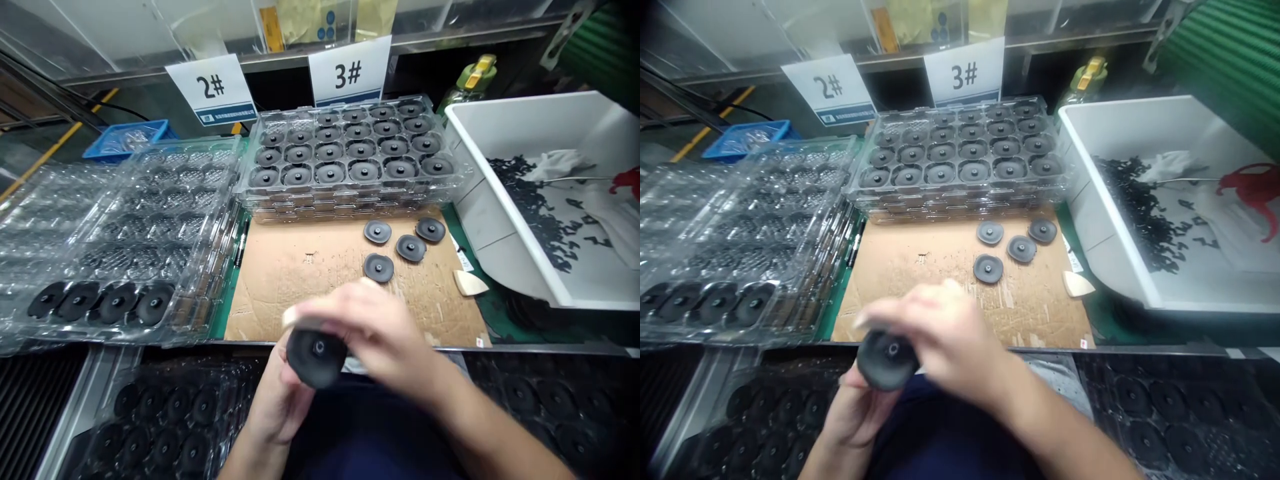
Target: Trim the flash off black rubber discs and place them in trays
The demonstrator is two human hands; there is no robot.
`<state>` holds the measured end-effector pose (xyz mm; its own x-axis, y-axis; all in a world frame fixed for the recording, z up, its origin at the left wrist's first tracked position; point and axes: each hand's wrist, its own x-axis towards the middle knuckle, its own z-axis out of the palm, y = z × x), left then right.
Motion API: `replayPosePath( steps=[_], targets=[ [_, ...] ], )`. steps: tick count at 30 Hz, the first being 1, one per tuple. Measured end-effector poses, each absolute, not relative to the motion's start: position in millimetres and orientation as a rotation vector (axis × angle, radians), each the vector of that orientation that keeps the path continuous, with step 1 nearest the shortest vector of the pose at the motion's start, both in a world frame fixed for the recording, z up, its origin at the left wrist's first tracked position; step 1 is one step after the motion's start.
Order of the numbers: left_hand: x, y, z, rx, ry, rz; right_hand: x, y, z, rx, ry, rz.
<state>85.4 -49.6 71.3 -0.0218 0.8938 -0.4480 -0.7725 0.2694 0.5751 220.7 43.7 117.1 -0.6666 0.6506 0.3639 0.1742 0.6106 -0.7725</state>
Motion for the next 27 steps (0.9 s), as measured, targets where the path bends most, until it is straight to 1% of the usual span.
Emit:
replayPosePath(
  steps=[2,4,7,9,11,14,16,19,21,23,24,27],
  targets=[
    [82.4,-48.0,71.3,0.172,0.849,1.361,231.3,51.4,94.1,-0.928,-2.110,1.093],
    [79.5,-47.6,71.9,0.149,0.829,1.362,240.0,50.6,65.0,-1.090,-2.087,1.097],
    [77.7,-46.8,73.4,0.127,0.806,1.350,245.5,37.8,23.7,-1.133,-2.149,1.063],
    [78.4,-45.1,74.7,0.131,0.777,1.347,246.4,31.6,11.3,-1.146,-2.166,1.057],
    [80.8,-42.9,76.2,0.136,0.759,1.343,246.6,31.3,18.9,-1.190,-2.137,1.042],
    [87.1,-39.6,77.9,0.128,0.751,1.357,243.1,33.9,61.3,-1.223,-1.996,0.981],
    [91.0,-38.4,77.7,0.118,0.735,1.366,236.6,30.7,94.4,-1.086,-1.927,0.919],
    [92.0,-38.3,74.3,0.077,0.745,1.331,226.5,20.4,125.0,-0.763,-2.082,0.860],
    [90.1,-39.1,71.0,0.067,0.794,1.329,222.9,17.0,130.5,-0.674,-2.209,0.944],
    [89.2,-39.4,68.7,0.080,0.834,1.357,219.8,18.7,129.2,-0.716,-2.287,1.041],
    [89.7,-39.2,68.6,0.085,0.836,1.363,217.3,20.5,127.6,-0.760,-2.297,1.033],
    [91.7,-37.6,72.4,0.104,0.829,1.317,208.8,24.1,123.9,-0.833,-2.219,0.824]
  ],
)
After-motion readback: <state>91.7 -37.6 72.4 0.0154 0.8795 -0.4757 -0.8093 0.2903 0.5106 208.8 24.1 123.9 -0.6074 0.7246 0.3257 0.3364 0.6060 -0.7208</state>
